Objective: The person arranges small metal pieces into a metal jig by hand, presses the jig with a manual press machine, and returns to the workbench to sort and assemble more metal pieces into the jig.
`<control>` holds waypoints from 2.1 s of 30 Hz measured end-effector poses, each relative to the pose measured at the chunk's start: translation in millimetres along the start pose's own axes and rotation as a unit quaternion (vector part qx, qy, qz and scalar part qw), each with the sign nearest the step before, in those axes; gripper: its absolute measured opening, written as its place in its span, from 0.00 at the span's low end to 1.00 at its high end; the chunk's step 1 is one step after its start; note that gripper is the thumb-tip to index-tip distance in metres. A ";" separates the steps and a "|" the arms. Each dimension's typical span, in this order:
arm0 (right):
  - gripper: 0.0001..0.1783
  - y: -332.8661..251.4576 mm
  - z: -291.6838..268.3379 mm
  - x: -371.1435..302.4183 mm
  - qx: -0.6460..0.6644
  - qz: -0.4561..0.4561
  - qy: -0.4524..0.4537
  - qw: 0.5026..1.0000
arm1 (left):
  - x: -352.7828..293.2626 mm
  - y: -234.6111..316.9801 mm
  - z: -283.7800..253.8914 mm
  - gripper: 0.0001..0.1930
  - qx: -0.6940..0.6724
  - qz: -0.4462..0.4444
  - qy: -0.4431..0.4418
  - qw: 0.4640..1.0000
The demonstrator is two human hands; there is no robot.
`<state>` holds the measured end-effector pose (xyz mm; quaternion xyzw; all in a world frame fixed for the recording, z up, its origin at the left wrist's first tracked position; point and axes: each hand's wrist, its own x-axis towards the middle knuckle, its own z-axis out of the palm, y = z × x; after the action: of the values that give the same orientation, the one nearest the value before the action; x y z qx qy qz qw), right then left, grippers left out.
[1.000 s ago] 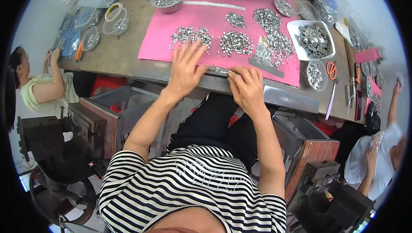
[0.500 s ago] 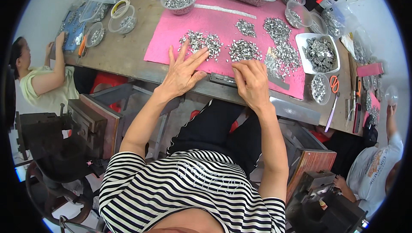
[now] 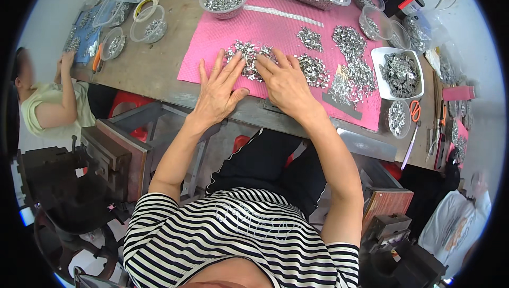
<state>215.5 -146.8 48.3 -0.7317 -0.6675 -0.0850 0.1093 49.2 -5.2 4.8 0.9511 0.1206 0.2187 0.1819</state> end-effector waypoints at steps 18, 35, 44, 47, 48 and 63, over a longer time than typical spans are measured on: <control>0.15 14.7 -12.3 -13.0 0.093 0.014 0.058 0.994 | 9.1 6.9 -5.2 0.37 0.010 -0.002 -0.013 1.000; 0.08 3.8 14.4 15.3 0.038 0.042 0.103 0.993 | -0.8 11.0 6.1 0.13 -0.057 0.010 0.179 0.982; 0.10 1.7 16.6 11.3 0.045 0.070 0.107 0.991 | -0.9 9.3 7.9 0.12 -0.066 0.004 0.186 0.980; 0.10 -0.8 18.9 12.9 0.036 0.077 0.107 0.991 | -1.0 9.1 8.8 0.12 -0.067 0.004 0.187 0.980; 0.10 -1.4 19.6 13.4 0.031 0.082 0.108 0.990 | -1.0 9.0 9.4 0.12 -0.067 0.006 0.188 0.980; 0.07 -11.2 21.4 17.3 0.041 0.110 0.131 0.984 | -3.6 6.0 7.8 0.12 -0.069 0.008 0.191 0.979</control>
<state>205.5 -123.4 33.0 -0.7783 -0.5654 -0.1403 0.2342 50.5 -14.0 -0.7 0.8777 0.1305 0.4056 0.2192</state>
